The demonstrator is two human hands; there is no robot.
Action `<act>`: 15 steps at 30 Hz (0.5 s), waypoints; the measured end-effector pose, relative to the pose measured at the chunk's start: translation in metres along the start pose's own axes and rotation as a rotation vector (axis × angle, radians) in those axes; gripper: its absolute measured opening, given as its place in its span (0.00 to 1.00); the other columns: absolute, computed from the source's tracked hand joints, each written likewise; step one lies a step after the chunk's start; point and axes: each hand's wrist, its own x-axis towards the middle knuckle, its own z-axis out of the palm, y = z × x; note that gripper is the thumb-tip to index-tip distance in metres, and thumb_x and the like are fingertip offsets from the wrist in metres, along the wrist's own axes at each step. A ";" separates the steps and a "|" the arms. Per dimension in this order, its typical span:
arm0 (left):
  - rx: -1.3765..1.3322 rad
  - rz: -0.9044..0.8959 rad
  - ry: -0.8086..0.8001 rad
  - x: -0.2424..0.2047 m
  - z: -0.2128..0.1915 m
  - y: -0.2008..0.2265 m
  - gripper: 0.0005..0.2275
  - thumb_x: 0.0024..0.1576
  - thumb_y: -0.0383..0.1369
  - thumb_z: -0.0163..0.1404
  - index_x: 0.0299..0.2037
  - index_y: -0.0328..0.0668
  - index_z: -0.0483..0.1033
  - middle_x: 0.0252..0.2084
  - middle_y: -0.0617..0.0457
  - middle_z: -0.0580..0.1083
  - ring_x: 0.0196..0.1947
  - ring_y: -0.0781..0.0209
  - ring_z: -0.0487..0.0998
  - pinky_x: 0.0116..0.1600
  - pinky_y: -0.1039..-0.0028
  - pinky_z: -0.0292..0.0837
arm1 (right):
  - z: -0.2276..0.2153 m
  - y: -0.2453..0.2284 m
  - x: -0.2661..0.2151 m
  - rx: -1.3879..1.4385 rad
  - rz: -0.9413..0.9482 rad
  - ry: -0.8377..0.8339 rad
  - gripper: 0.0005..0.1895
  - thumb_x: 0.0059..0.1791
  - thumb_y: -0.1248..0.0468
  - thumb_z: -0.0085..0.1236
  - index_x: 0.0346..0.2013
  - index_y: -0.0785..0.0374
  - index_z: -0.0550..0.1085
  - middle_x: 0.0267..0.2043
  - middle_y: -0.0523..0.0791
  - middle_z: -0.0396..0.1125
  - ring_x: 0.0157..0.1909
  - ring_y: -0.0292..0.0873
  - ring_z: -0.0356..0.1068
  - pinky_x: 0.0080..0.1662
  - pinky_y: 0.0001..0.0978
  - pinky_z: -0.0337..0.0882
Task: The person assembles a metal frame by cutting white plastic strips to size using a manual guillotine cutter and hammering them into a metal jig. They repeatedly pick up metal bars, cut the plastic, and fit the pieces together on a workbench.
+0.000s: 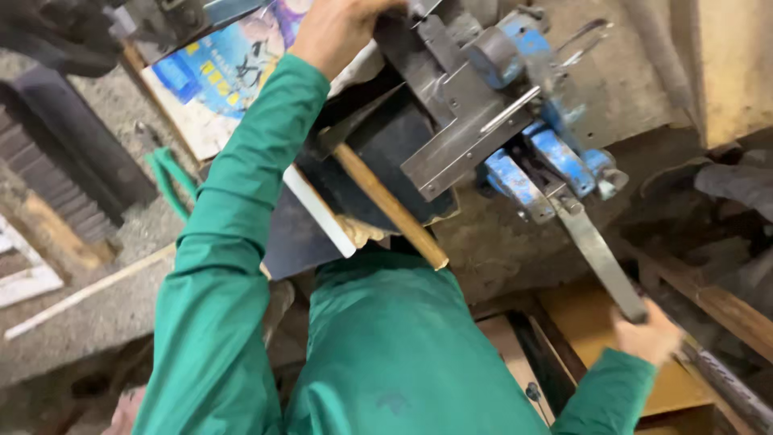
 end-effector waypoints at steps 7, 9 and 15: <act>-0.082 0.045 0.022 0.007 -0.017 0.007 0.10 0.57 0.18 0.52 0.45 0.39 0.82 0.48 0.48 0.78 0.50 0.45 0.78 0.55 0.62 0.74 | 0.006 -0.003 0.008 0.087 0.095 -0.018 0.23 0.43 0.54 0.71 0.49 0.62 0.81 0.32 0.53 0.75 0.33 0.53 0.74 0.44 0.44 0.72; -0.074 0.086 0.046 0.021 -0.013 0.006 0.10 0.55 0.18 0.53 0.43 0.39 0.82 0.46 0.48 0.77 0.51 0.45 0.77 0.56 0.62 0.74 | 0.001 0.007 0.003 -0.034 0.022 0.070 0.29 0.39 0.52 0.74 0.51 0.61 0.81 0.36 0.55 0.75 0.37 0.54 0.75 0.46 0.43 0.73; -0.131 0.063 0.025 0.008 -0.016 0.004 0.13 0.54 0.15 0.53 0.45 0.40 0.82 0.48 0.51 0.77 0.54 0.49 0.75 0.57 0.63 0.73 | 0.000 -0.004 0.008 0.010 0.013 0.050 0.27 0.43 0.51 0.74 0.50 0.62 0.81 0.35 0.54 0.75 0.38 0.51 0.75 0.46 0.40 0.74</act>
